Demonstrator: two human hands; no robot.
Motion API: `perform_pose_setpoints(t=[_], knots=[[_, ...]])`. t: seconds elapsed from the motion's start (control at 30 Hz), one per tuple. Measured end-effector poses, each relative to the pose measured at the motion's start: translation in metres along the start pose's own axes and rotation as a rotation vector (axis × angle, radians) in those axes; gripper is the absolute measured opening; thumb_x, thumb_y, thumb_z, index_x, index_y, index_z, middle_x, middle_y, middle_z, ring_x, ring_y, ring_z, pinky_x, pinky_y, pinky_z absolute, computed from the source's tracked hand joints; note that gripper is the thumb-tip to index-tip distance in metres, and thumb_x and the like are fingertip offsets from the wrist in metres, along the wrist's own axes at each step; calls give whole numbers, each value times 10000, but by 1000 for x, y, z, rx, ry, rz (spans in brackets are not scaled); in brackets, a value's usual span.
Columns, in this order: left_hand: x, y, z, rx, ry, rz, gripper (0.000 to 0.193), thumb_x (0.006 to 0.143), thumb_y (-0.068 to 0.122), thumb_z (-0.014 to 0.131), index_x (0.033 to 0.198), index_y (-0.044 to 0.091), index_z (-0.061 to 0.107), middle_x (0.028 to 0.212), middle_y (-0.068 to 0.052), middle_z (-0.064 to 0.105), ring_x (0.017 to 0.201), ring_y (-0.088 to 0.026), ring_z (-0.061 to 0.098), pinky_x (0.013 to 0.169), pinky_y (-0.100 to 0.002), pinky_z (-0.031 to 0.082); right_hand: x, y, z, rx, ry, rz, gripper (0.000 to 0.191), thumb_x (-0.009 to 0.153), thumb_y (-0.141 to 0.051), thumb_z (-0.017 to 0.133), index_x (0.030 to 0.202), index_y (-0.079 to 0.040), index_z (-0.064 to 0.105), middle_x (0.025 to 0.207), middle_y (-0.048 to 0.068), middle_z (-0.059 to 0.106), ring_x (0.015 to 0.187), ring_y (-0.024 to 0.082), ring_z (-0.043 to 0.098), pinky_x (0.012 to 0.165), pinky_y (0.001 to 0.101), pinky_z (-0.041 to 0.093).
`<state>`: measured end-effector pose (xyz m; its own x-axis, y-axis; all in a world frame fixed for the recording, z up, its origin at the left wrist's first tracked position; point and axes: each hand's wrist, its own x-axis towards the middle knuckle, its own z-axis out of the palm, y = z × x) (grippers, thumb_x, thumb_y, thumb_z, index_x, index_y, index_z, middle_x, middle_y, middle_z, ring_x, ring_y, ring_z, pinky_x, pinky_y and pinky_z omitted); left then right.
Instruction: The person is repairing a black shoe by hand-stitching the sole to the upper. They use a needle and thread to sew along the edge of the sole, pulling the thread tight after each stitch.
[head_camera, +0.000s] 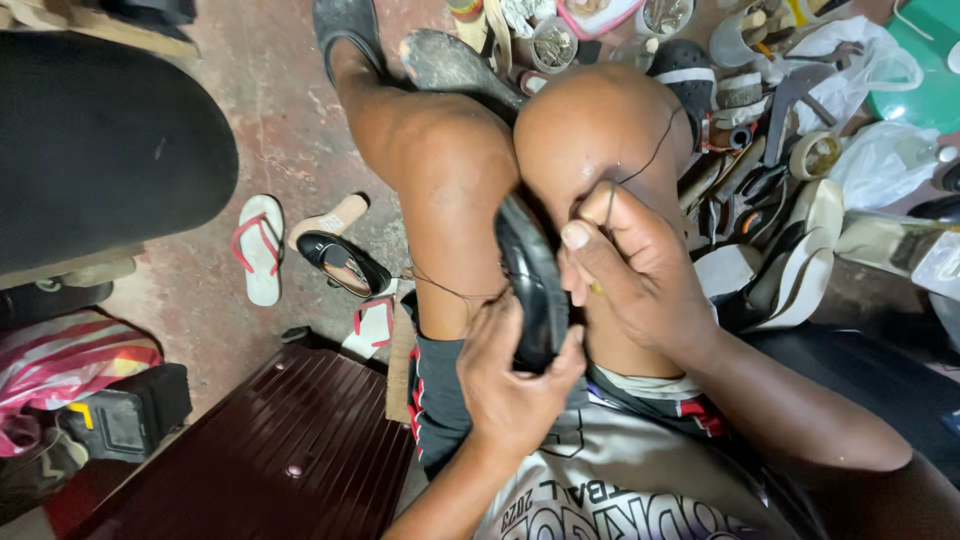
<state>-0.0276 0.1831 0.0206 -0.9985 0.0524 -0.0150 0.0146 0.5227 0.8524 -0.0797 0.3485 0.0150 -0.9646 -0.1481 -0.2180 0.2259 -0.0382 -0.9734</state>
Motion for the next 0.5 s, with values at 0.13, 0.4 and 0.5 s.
perform_pose_setpoints(t=[0.13,0.4,0.5], knots=[[-7,-16,-22,-490,-165,-499,471,767,99,853,1164,-74,667,1021,-165,699,905,-258,620,859,-384,556,-16,-9,-14,49,-4,-74,157,1110,-144,462,1004,-53,535,1059,65,649,698,57,543,650,224,482],[-20,-53,-62,-1291,-217,-401,850,733,195,843,1449,-81,476,1318,-168,662,1209,-266,661,1096,-411,504,-59,14,-68,-28,121,329,129,1015,-143,533,1008,-39,609,890,46,620,511,71,438,403,225,317],[-25,-60,-67,-1241,-219,-402,906,715,214,853,1464,-96,451,1341,-191,649,1240,-280,651,1115,-434,500,-66,18,-81,-40,143,328,219,1112,-210,517,1075,-40,651,668,5,466,519,60,384,430,227,297]])
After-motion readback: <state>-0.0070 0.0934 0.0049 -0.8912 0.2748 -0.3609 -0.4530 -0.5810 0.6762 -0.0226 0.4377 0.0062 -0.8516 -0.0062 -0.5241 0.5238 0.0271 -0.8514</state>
